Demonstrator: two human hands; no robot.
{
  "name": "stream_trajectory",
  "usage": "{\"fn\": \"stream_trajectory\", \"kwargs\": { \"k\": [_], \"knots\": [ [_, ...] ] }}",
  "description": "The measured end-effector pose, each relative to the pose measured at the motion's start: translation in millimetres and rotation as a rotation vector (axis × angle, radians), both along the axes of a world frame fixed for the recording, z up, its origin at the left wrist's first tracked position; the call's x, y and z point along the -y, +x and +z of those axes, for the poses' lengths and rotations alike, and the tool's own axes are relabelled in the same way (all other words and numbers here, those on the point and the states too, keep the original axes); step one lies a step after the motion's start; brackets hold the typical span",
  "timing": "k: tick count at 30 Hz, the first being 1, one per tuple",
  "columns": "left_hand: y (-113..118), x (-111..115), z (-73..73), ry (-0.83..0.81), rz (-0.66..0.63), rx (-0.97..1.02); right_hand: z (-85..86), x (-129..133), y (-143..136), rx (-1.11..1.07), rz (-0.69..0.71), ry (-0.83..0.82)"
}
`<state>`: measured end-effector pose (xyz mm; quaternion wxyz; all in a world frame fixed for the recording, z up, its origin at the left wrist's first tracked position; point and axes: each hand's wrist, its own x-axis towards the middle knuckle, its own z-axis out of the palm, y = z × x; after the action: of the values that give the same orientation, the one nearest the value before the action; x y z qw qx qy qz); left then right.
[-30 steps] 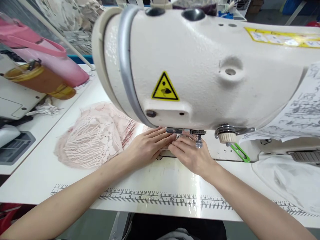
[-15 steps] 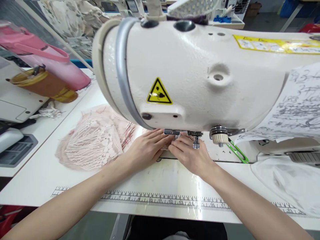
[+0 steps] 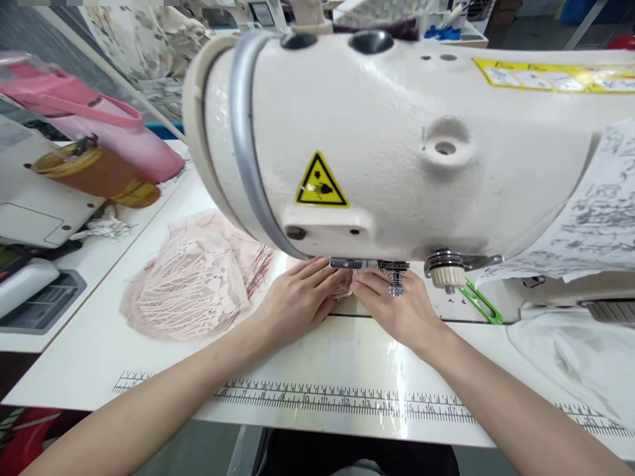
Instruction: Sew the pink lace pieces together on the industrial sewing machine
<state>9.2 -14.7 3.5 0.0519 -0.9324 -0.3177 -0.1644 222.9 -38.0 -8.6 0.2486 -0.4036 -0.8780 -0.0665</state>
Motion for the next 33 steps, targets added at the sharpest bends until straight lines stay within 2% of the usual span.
{"fn": "stream_trajectory", "kwargs": {
  "k": [4, 8, 14, 18, 21, 24, 30, 33],
  "knots": [
    [1, 1, 0.0, 0.03, -0.002, 0.0, 3.8, 2, -1, 0.022, -0.098, 0.063],
    [2, 1, 0.4, 0.054, -0.006, 0.007, 6.4, 3, 0, -0.018, -0.124, 0.091],
    [3, 1, -2.6, 0.049, -0.001, 0.005, 11.2, 2, 3, -0.133, -0.163, -0.109],
    [4, 1, -3.3, 0.055, 0.006, 0.01, 2.7, -2, 5, -0.237, -0.196, -0.198],
    [4, 1, -2.1, 0.057, 0.012, 0.012, -3.8, -4, 6, -0.26, -0.194, -0.191],
    [4, 1, -1.2, 0.064, 0.015, 0.012, -2.7, -3, 7, -0.234, -0.174, -0.165],
    [0, -1, -3.7, 0.152, -0.137, 0.005, 4.8, 3, 9, -0.041, -0.115, 0.051],
    [-4, -3, -4.3, 0.145, -0.15, 0.02, 3.4, 5, 8, -0.033, -0.118, 0.023]
  ]
}}
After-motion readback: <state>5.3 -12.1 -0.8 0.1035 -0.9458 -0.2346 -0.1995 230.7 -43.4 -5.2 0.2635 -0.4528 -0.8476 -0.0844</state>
